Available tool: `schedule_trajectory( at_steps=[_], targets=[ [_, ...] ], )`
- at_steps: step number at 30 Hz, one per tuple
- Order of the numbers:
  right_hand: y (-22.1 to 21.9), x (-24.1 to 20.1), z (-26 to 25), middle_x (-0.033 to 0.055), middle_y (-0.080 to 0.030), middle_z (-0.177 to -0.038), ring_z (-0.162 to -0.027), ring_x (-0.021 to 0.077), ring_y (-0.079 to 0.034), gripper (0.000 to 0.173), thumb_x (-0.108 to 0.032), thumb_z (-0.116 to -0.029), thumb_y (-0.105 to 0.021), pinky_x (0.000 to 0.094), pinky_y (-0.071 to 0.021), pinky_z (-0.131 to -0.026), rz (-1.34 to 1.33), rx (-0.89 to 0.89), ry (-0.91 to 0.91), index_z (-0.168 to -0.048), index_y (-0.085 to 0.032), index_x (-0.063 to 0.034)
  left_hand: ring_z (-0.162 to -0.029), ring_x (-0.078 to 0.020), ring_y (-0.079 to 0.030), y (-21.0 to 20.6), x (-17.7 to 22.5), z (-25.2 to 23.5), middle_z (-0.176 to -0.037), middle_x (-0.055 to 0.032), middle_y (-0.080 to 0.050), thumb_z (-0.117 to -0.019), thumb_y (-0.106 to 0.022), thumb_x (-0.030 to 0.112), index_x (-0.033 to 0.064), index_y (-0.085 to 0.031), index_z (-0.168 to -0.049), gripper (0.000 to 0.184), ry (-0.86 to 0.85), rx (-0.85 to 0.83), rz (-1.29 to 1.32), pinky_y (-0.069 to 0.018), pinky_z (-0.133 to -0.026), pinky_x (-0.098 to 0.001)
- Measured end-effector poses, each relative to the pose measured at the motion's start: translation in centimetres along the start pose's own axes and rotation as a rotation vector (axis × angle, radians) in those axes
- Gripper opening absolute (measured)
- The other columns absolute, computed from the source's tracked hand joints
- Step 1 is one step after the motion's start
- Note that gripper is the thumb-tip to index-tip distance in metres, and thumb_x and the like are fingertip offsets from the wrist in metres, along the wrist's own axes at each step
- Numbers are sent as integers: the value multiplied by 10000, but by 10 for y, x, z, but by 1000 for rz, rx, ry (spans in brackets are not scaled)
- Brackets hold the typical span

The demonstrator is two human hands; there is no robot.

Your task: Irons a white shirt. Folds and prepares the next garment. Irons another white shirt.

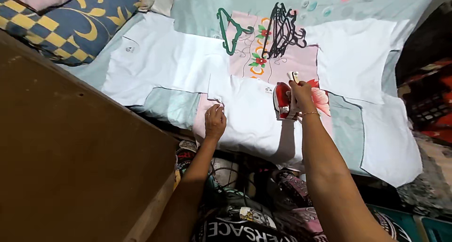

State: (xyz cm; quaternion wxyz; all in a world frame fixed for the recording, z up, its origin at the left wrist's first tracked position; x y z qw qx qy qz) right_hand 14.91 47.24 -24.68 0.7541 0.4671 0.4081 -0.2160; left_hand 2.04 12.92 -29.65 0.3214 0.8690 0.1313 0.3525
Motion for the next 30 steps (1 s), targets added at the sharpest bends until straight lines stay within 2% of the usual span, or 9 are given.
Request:
schedule_trajectory(
  at_steps=[5, 8, 10, 13, 16, 19, 24, 27, 30],
  targets=[
    [17, 27, 75, 174, -652, -975, -700, 236, -599, 485, -440, -1039, -545, 461, -530, -670, 55, -111, 24, -1342, -567, -62, -1217, -440, -624, 1, 0, -2, -1279, -255, -663, -996, -592, 98, -36, -736, -1140, 243, 24, -97, 49, -473, -1068, -557],
    [29, 44, 114, 116, -647, -863, -605, 157, -580, 367, -297, -1066, -549, 360, -529, -586, 56, -172, 44, -1322, -579, -36, -1275, -446, -578, 8, 4, -7, -1330, -262, -630, -1001, -663, 220, -33, -736, -1138, 297, 97, -214, 150, -431, -1106, -572],
    [38, 58, 135, 108, -647, -896, -643, 126, -593, 347, -210, -1056, -557, 327, -539, -620, 84, -256, 111, -1329, -570, 4, -1303, -453, -555, 11, 5, -6, -1348, -270, -619, -963, -716, 232, -35, -751, -1091, 298, 133, -262, 219, -411, -1124, -576],
    [46, 72, 155, 67, -645, -913, -670, 64, -588, 409, -200, -993, -549, 275, -531, -643, 115, -375, 254, -1325, -553, 38, -1309, -449, -545, 15, 11, -2, -1360, -272, -607, -947, -719, 159, -59, -741, -1045, 240, 191, -366, 225, -395, -1133, -575],
    [44, 72, 165, 46, -682, -959, -764, 14, -622, 421, -242, -947, -598, 234, -544, -734, 77, -419, 385, -1259, -612, 41, -1155, -418, -634, 24, 15, -3, -1207, -258, -673, -997, -653, 141, -76, -706, -1090, 242, 289, -460, 210, -465, -1036, -573],
    [31, 60, 169, 98, -715, -1036, -872, 39, -663, 420, -228, -924, -631, 257, -559, -824, 97, -486, 472, -1238, -647, 50, -1005, -407, -676, 31, 13, -9, -1069, -271, -681, -1061, -564, 161, -85, -631, -1195, 287, 457, -593, 255, -516, -929, -579],
    [-15, 22, 188, 210, -714, -1106, -988, 229, -693, 389, -166, -939, -672, 427, -552, -917, 160, -588, 538, -1253, -656, 64, -993, -416, -677, 32, 7, -7, -1059, -272, -681, -1069, -553, 162, -81, -615, -1228, 297, 493, -649, 249, -522, -916, -590],
    [-49, 1, 200, 213, -725, -1105, -1009, 297, -709, 390, -200, -949, -717, 500, -550, -938, 205, -624, 545, -1264, -673, 25, -966, -417, -690, 31, 8, -6, -1068, -282, -685, -1070, -556, 163, -74, -614, -1241, 298, 488, -670, 229, -537, -897, -594],
    [-66, -4, 202, 187, -728, -1124, -1036, 298, -705, 421, -299, -976, -691, 523, -535, -953, 248, -681, 549, -1306, -668, -39, -969, -412, -687, 30, 5, -6, -1067, -280, -686, -1068, -561, 155, -79, -614, -1241, 296, 522, -697, 204, -531, -913, -588]
  ],
)
Point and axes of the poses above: each hand's wrist, its own z-axis away from the middle knuckle, its own y-axis out of the back of the hand, x = y × z, the point moved 8 cm from there along -z, towards the middle knuckle
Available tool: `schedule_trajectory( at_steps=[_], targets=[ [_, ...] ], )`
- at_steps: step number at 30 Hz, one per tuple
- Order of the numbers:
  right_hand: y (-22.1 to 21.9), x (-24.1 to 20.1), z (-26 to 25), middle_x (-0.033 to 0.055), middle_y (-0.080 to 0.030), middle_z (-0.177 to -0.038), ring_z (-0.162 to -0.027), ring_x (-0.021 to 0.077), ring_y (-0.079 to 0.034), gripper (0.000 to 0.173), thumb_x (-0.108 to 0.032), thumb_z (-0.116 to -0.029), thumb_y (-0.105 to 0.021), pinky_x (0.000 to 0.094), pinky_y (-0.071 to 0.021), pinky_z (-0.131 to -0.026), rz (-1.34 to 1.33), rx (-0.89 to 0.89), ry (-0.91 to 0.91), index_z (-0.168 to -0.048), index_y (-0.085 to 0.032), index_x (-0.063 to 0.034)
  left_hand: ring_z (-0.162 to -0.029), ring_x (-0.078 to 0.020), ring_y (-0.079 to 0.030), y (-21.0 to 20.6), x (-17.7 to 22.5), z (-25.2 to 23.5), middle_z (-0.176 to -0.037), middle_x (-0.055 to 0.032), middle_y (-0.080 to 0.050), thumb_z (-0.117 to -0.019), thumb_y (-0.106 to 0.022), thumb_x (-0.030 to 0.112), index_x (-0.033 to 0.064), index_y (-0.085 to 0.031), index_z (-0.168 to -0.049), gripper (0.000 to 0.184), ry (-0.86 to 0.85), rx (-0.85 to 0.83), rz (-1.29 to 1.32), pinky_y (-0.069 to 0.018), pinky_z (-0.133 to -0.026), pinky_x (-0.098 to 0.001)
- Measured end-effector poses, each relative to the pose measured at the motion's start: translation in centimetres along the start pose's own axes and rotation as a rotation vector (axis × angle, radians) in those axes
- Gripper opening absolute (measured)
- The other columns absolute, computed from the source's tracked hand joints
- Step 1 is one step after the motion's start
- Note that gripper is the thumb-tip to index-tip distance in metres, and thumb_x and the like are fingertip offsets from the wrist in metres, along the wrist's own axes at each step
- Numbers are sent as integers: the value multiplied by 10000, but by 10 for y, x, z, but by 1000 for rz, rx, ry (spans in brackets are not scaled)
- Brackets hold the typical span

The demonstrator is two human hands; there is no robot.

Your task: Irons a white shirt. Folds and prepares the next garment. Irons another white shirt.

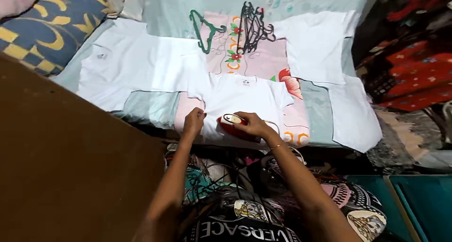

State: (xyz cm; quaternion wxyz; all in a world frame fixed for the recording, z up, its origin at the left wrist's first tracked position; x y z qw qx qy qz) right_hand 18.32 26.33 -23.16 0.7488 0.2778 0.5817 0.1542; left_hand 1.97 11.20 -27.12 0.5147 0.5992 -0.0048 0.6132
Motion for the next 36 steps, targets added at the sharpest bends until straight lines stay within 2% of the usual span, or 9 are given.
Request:
schedule_trajectory(
  at_steps=[7, 13, 18, 22, 24, 26, 28, 31, 36],
  targets=[
    [31, 12, 31, 212, -710, -1164, -1085, 303, -680, 448, -326, -1013, -640, 493, -497, -1004, 53, -85, -53, -1342, -644, -21, -1039, -402, -675, 1, 11, -6, -1098, -266, -702, -1056, -602, 221, -68, -637, -1258, 353, 72, -67, -32, -496, -967, -586],
    [113, 42, 96, 226, -706, -1137, -1047, 327, -680, 399, -258, -1008, -647, 526, -508, -970, 102, 141, -209, -1319, -655, -7, -924, -385, -630, -7, 20, -7, -991, -280, -662, -1056, -595, 162, -106, -630, -1167, 292, 27, -90, -23, -484, -885, -571],
    [177, 66, 151, 227, -705, -1074, -936, 343, -688, 352, -189, -998, -667, 571, -538, -870, 100, 376, -318, -1310, -653, -26, -944, -371, -655, 45, 14, 23, -1038, -296, -679, -1030, -619, 93, -114, -634, -1191, 263, 6, -12, 13, -502, -902, -558],
    [205, 79, 179, 231, -694, -1035, -854, 335, -667, 329, -168, -1010, -660, 564, -535, -794, 55, 520, -388, -1308, -645, -30, -1047, -452, -647, 86, 1, 39, -1093, -319, -675, -1024, -632, 116, -96, -638, -1226, 293, 97, 75, -194, -466, -964, -636],
    [211, 89, 186, 214, -690, -991, -775, 304, -647, 326, -207, -1022, -652, 539, -532, -728, 34, 588, -417, -1304, -647, -45, -1196, -508, -605, 80, 20, 40, -1250, -344, -632, -1028, -615, 127, -94, -572, -1347, 390, 64, 121, -336, -436, -1044, -670],
    [215, 94, 192, 198, -689, -958, -726, 290, -630, 330, -252, -1026, -652, 530, -526, -690, 21, 645, -452, -1292, -653, -56, -1271, -504, -561, 43, 60, 35, -1341, -349, -579, -1017, -625, 112, -109, -553, -1371, 423, -142, 139, -395, -429, -1087, -639],
    [216, 96, 197, 181, -685, -934, -702, 270, -617, 326, -274, -1030, -647, 516, -523, -675, 7, 678, -481, -1275, -656, -60, -1186, -455, -639, -29, 108, 39, -1261, -319, -643, -986, -654, 101, -100, -629, -1285, 361, -488, 77, -430, -503, -1031, -583],
    [217, 98, 204, 160, -674, -896, -646, 229, -587, 326, -287, -1034, -640, 468, -514, -628, -22, 709, -520, -1270, -654, -64, -1103, -405, -695, -155, 163, 56, -1151, -248, -711, -1011, -600, 119, -40, -714, -1177, 256, -864, -232, -510, -554, -947, -553],
    [214, 99, 211, 142, -666, -866, -628, 206, -569, 321, -270, -1027, -655, 427, -501, -609, -25, 698, -559, -1280, -653, -72, -1085, -434, -665, -241, 187, 30, -1149, -256, -675, -1015, -540, 46, -61, -683, -1174, 240, -1046, -337, -620, -552, -844, -557]
  ],
)
Point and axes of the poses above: each hand's wrist, its own z-axis away from the middle knuckle, its own y-axis out of the back of the hand, x = y × z, the point moved 8 cm from there along -z, towards the middle knuckle
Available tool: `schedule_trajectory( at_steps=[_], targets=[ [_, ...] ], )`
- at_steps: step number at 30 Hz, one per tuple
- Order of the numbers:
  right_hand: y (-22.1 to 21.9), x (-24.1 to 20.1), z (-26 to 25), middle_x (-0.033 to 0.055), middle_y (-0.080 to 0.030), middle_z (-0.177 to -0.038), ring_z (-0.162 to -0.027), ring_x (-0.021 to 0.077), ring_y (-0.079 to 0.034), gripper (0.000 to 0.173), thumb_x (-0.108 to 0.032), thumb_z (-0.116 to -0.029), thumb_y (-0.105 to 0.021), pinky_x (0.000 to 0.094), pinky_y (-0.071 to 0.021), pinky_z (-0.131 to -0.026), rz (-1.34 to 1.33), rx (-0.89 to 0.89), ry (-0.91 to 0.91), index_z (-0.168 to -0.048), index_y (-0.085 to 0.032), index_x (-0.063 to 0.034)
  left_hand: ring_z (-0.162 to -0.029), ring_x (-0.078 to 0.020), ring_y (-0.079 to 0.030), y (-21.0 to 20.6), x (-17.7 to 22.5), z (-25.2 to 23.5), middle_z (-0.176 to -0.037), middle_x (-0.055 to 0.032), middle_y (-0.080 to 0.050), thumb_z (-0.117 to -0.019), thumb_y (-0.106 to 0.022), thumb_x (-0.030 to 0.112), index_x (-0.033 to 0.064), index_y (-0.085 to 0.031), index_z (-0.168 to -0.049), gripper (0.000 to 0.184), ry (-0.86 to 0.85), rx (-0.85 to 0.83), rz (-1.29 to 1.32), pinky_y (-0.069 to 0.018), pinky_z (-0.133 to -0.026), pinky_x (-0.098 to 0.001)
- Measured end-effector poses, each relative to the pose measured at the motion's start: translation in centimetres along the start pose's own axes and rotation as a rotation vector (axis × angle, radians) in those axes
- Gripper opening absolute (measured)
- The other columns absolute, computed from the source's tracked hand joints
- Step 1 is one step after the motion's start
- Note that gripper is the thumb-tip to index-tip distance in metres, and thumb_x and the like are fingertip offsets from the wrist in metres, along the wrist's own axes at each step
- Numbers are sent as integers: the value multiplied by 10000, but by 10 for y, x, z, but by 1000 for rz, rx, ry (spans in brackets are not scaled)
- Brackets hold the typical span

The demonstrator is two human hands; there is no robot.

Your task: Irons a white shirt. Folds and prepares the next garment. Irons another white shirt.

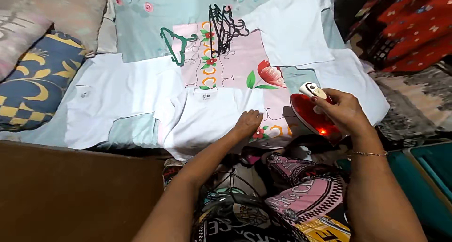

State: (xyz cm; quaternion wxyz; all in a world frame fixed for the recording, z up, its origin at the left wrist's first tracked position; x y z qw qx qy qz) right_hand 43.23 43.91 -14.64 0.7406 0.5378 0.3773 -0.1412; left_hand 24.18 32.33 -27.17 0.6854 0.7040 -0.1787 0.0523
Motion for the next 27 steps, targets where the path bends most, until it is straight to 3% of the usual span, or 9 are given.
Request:
schedule_trajectory(
  at_steps=[3, 9, 13, 15, 16, 20, 21, 23, 27],
  targets=[
    [2, 4, -1, 164, -680, -891, -676, 251, -609, 330, -285, -1023, -661, 488, -517, -650, 22, -11, 12, -1277, -661, -75, -1138, -427, -653, -2, -14, -15, -1216, -250, -668, -1032, -514, 55, -59, -656, -1219, 261, 52, 4, -21, -549, -875, -552],
    [7, 10, -9, 169, -677, -898, -673, 274, -612, 333, -320, -1026, -654, 515, -514, -647, 30, 12, 26, -1254, -667, -78, -1086, -438, -663, 1, -25, -31, -1098, -280, -672, -1041, -517, 57, -92, -662, -1167, 243, 196, 34, 43, -548, -920, -532],
    [9, 15, -10, 195, -691, -950, -751, 314, -647, 332, -314, -1019, -665, 563, -525, -706, 11, 18, 24, -1244, -674, -70, -987, -405, -709, 20, 4, -23, -1017, -249, -714, -953, -641, 21, -76, -722, -1058, 164, 28, 306, 110, -580, -877, -512],
    [6, 15, -9, 208, -693, -965, -773, 333, -657, 338, -309, -1021, -663, 585, -525, -728, 14, 10, 27, -1253, -668, -65, -980, -387, -718, 17, 23, -15, -1025, -228, -721, -941, -662, 40, -53, -730, -1026, 142, -59, 340, 107, -589, -836, -514],
    [5, 14, -9, 205, -696, -964, -775, 334, -664, 335, -313, -1021, -662, 588, -529, -731, 20, 9, 28, -1250, -672, -69, -1008, -388, -716, 10, 30, -13, -1051, -227, -721, -960, -640, 54, -45, -730, -1027, 150, -84, 284, 104, -589, -839, -520],
    [1, 10, -7, 188, -692, -922, -714, 319, -641, 331, -335, -1022, -657, 569, -520, -677, 24, 9, 55, -1233, -681, -81, -1221, -419, -611, -17, 44, -17, -1279, -260, -638, -1068, -502, 128, -59, -642, -1254, 298, -47, -355, 193, -481, -997, -579],
    [1, 11, -6, 181, -693, -907, -691, 307, -637, 331, -343, -1023, -654, 557, -521, -656, 17, 11, 61, -1230, -681, -86, -1212, -403, -627, -10, 42, -21, -1279, -245, -651, -1071, -515, 141, -49, -637, -1290, 315, -22, -389, 236, -485, -1014, -578],
    [1, 12, -5, 170, -694, -892, -664, 290, -626, 340, -354, -1023, -651, 532, -519, -628, 5, 6, 72, -1240, -676, -94, -1192, -380, -659, 10, 27, -35, -1264, -225, -684, -1058, -546, 126, -24, -654, -1304, 308, 35, -282, 277, -500, -1033, -570],
    [-1, 10, -5, 192, -699, -923, -719, 330, -650, 347, -358, -1026, -646, 578, -521, -675, 29, -8, 75, -1244, -677, -90, -1230, -413, -629, 21, -15, -72, -1272, -243, -671, -1050, -550, 121, -28, -654, -1300, 309, 72, -146, 145, -484, -1037, -586]
  ],
)
Point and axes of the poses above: each hand's wrist, its own z-axis away from the middle knuckle, its own y-axis out of the back of the hand, x = y × z, the point moved 8 cm from there along -z, towards the middle knuckle
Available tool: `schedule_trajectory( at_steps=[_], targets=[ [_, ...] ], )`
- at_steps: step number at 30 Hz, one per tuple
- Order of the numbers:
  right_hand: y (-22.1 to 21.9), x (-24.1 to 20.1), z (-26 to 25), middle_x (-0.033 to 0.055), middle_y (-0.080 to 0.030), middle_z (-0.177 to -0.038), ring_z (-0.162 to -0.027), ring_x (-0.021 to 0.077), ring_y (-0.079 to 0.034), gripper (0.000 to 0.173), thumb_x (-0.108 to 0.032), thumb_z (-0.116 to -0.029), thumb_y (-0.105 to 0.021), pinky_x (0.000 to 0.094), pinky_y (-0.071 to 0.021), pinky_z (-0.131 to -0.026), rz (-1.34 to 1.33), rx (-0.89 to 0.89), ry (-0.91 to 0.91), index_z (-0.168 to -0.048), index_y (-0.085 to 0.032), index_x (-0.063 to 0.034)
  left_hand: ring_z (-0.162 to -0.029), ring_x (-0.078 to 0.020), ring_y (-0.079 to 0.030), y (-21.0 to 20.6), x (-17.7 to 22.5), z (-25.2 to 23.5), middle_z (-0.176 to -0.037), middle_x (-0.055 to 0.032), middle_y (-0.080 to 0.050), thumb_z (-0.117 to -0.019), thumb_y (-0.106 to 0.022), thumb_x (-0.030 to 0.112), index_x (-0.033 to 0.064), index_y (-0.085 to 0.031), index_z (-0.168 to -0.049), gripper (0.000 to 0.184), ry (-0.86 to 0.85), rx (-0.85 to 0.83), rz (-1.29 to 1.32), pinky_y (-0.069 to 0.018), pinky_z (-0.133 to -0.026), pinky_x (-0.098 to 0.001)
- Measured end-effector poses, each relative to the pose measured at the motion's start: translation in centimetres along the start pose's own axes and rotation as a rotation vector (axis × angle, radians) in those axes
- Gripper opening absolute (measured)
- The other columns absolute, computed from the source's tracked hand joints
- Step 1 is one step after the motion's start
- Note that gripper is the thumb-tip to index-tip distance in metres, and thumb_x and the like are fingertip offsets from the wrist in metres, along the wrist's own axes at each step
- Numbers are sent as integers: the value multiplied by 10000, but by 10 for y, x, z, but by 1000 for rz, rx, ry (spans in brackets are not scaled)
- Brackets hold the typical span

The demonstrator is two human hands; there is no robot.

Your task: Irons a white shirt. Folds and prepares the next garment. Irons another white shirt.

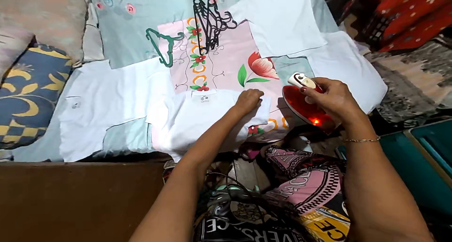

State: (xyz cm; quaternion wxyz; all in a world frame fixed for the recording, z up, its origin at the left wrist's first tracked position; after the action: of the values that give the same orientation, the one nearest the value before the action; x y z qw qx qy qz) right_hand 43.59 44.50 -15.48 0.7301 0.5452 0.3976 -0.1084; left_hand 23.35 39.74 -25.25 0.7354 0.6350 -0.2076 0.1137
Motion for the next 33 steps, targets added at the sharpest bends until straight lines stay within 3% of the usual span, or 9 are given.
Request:
schedule_trajectory(
  at_steps=[4, 6, 10, 17, 23, 25, 28, 31, 33],
  targets=[
    [-3, -3, -2, 186, -704, -923, -739, 334, -664, 337, -357, -1022, -653, 591, -526, -692, 10, -20, 10, -1226, -687, -91, -1254, -432, -591, -22, -12, -28, -1290, -247, -647, -1031, -611, 189, -22, -647, -1309, 351, -35, -98, -117, -464, -1013, -606],
    [-5, -3, -2, 189, -706, -941, -767, 340, -671, 339, -357, -1021, -654, 596, -528, -716, 17, -34, 8, -1232, -688, -94, -1221, -433, -598, -32, -8, -31, -1234, -245, -657, -1046, -562, 154, -30, -692, -1183, 264, -88, -128, -170, -481, -970, -601],
    [-6, 0, -2, 189, -707, -939, -753, 335, -669, 342, -355, -1021, -656, 585, -530, -710, 30, -51, -14, -1242, -685, -95, -1194, -427, -627, -29, -1, -33, -1222, -242, -676, -1080, -452, 107, -38, -696, -1176, 300, -155, -135, -219, -498, -952, -580],
    [-14, 2, -4, 197, -708, -962, -785, 353, -682, 350, -346, -1016, -665, 604, -540, -729, 37, -89, -14, -1251, -680, -86, -1167, -430, -648, 0, -21, -47, -1149, -260, -703, -1063, -481, 151, -33, -705, -1148, 303, 59, -130, 34, -480, -994, -626],
    [-24, -7, -3, 175, -704, -931, -757, 310, -663, 329, -331, -1018, -665, 555, -534, -708, 48, -145, -24, -1238, -687, -86, -1191, -428, -635, -6, -33, -50, -1184, -256, -688, -1059, -491, 149, -25, -695, -1182, 295, 107, -76, 10, -482, -991, -621],
    [-22, -5, -4, 171, -704, -932, -757, 305, -664, 327, -329, -1024, -656, 550, -535, -710, 38, -146, -30, -1241, -683, -86, -1212, -440, -608, 0, -27, -43, -1220, -269, -655, -1047, -534, 155, -25, -682, -1220, 290, 113, 45, -34, -473, -1000, -610],
    [-15, -1, -6, 176, -710, -942, -784, 324, -680, 337, -351, -1022, -655, 577, -540, -743, 29, -104, -31, -1239, -684, -96, -1135, -442, -652, 8, 8, -8, -1149, -277, -671, -1037, -574, 193, -50, -680, -1197, 309, 73, 178, -4, -529, -953, -578],
    [-8, 5, -8, 188, -704, -943, -780, 343, -675, 342, -364, -1021, -653, 603, -531, -730, 34, -60, -27, -1225, -684, -91, -1038, -421, -689, -14, 39, 30, -1056, -265, -693, -995, -661, 293, -71, -690, -1129, 388, 17, 118, -36, -560, -881, -554],
    [-8, 8, -7, 194, -700, -940, -765, 348, -669, 345, -361, -1022, -652, 605, -528, -715, 38, -50, -44, -1231, -679, -87, -1046, -420, -675, -41, 40, 39, -1057, -260, -684, -1002, -641, 280, -73, -692, -1095, 369, 6, 46, -71, -548, -867, -551]
  ],
)
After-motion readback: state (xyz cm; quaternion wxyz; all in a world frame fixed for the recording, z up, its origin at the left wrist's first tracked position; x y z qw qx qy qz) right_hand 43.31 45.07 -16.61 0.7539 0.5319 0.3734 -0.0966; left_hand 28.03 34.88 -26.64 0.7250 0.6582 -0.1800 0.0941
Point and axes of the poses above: each hand's wrist, its own z-axis away from the middle knuckle, its own y-axis out of the back of the hand, x = y × z, the point moved 8 cm from there along -z, towards the middle knuckle
